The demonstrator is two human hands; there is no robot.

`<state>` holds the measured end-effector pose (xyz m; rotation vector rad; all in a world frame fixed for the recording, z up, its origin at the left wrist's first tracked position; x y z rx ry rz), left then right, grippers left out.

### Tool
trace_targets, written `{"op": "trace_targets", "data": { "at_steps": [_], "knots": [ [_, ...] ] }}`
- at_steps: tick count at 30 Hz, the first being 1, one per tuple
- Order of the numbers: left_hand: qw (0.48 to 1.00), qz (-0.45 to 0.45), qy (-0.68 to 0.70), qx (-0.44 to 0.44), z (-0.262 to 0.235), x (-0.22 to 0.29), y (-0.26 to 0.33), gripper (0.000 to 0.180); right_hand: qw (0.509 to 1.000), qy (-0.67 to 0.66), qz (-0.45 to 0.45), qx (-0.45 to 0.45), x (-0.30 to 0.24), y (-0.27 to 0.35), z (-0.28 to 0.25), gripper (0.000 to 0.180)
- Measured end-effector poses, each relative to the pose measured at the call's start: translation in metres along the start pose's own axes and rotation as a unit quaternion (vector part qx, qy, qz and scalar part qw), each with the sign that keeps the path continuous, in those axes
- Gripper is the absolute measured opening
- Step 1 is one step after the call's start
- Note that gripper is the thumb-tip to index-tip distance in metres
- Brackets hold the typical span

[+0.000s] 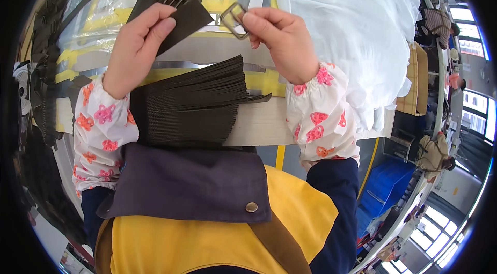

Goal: Manually attaching metal buckles to a series of fabric or leather straps at a workshop bench.

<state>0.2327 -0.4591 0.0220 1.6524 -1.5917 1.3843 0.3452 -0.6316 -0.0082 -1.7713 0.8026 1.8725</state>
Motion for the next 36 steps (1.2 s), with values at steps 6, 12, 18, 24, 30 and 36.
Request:
{"op": "trace_targets", "data": {
  "at_steps": [6,12,18,24,30,36],
  "knots": [
    [0.999,0.01,0.026,-0.031,0.009,0.009,0.007,0.009,0.991,-0.122,0.043,-0.028,-0.005,-0.007,0.038,0.019],
    [0.985,-0.043,0.155,0.06,-0.005,0.004,0.012,0.011,0.998,-0.023,0.022,-0.046,-0.008,-0.013,0.056,0.013],
    [0.983,0.16,-0.087,0.024,-0.01,0.026,0.013,0.014,0.992,0.121,-0.03,-0.035,-0.014,-0.02,0.066,0.015],
    [0.992,-0.114,0.031,-0.038,-0.021,-0.002,0.025,0.011,0.983,0.115,0.041,-0.137,0.012,-0.039,0.082,0.015],
    [0.992,-0.122,0.004,-0.025,-0.019,-0.019,0.026,0.01,0.978,0.152,0.002,-0.141,0.016,-0.032,0.092,0.011],
    [0.981,-0.144,0.12,0.052,-0.01,-0.017,0.023,0.013,0.979,0.16,-0.021,-0.122,-0.002,-0.023,0.083,0.009]
  ]
}}
Point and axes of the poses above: each hand's wrist, its own y-axis away from the middle knuckle, its own z-axis out of the palm, x = y × z, the point moved 5 cm from there along -y, towards the middle knuckle, and after that the axes turned 7 degrees about y, right-handed, at the moved point
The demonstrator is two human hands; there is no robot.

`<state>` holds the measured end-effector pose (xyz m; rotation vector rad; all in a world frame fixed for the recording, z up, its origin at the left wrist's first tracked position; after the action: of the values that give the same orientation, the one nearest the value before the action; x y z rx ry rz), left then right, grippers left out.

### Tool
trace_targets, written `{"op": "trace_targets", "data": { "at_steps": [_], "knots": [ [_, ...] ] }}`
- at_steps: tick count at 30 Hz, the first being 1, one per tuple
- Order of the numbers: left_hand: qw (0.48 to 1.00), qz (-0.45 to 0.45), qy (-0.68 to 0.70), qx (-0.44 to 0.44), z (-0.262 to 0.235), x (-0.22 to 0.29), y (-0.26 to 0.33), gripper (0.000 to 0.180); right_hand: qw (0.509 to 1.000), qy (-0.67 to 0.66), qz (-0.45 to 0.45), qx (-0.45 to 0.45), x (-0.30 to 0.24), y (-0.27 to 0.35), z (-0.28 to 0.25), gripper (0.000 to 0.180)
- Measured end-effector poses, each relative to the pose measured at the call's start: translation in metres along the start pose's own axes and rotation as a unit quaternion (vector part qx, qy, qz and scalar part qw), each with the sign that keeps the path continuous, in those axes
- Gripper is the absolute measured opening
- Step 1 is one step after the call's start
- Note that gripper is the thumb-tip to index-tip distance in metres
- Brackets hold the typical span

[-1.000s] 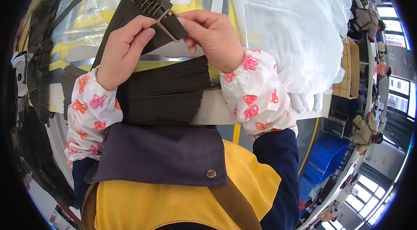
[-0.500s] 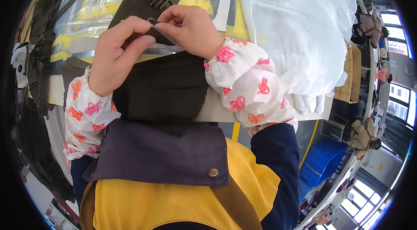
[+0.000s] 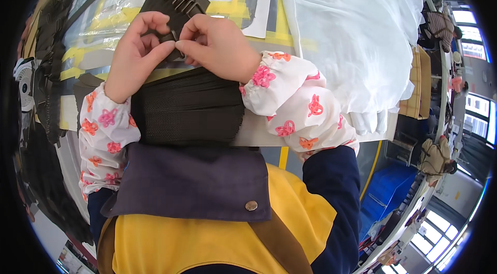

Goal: Manually attaching metal buckles to a series of fabric or leather straps at a workshop bench.

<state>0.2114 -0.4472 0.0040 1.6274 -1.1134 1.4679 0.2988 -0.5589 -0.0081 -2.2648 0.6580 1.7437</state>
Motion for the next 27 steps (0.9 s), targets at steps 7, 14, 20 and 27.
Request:
{"op": "trace_targets", "data": {
  "at_steps": [7,14,20,27],
  "knots": [
    [0.984,0.028,-0.091,-0.154,0.015,-0.014,-0.011,0.019,0.995,0.079,-0.019,0.062,-0.009,0.007,-0.045,0.01],
    [0.974,0.138,-0.178,0.027,0.013,0.003,-0.021,0.016,0.71,0.665,0.04,0.229,0.028,-0.038,-0.172,0.019],
    [0.948,0.144,-0.253,-0.127,0.037,0.012,0.005,0.013,0.649,0.725,0.133,0.186,0.058,-0.067,-0.185,0.023],
    [0.922,0.066,-0.254,-0.285,0.055,-0.016,-0.008,0.016,0.618,0.739,0.139,0.229,0.036,-0.051,-0.198,0.024]
  ]
}}
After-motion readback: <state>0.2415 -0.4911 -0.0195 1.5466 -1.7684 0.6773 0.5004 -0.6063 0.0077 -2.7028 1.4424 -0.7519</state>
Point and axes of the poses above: each hand's wrist, its own y-axis away from the middle knuckle, its own z-axis out of the palm, x = y × z, the point moved 5 cm from there along -y, towards the middle knuckle, and after that the axes turned 7 degrees about y, right-handed, at the moved point
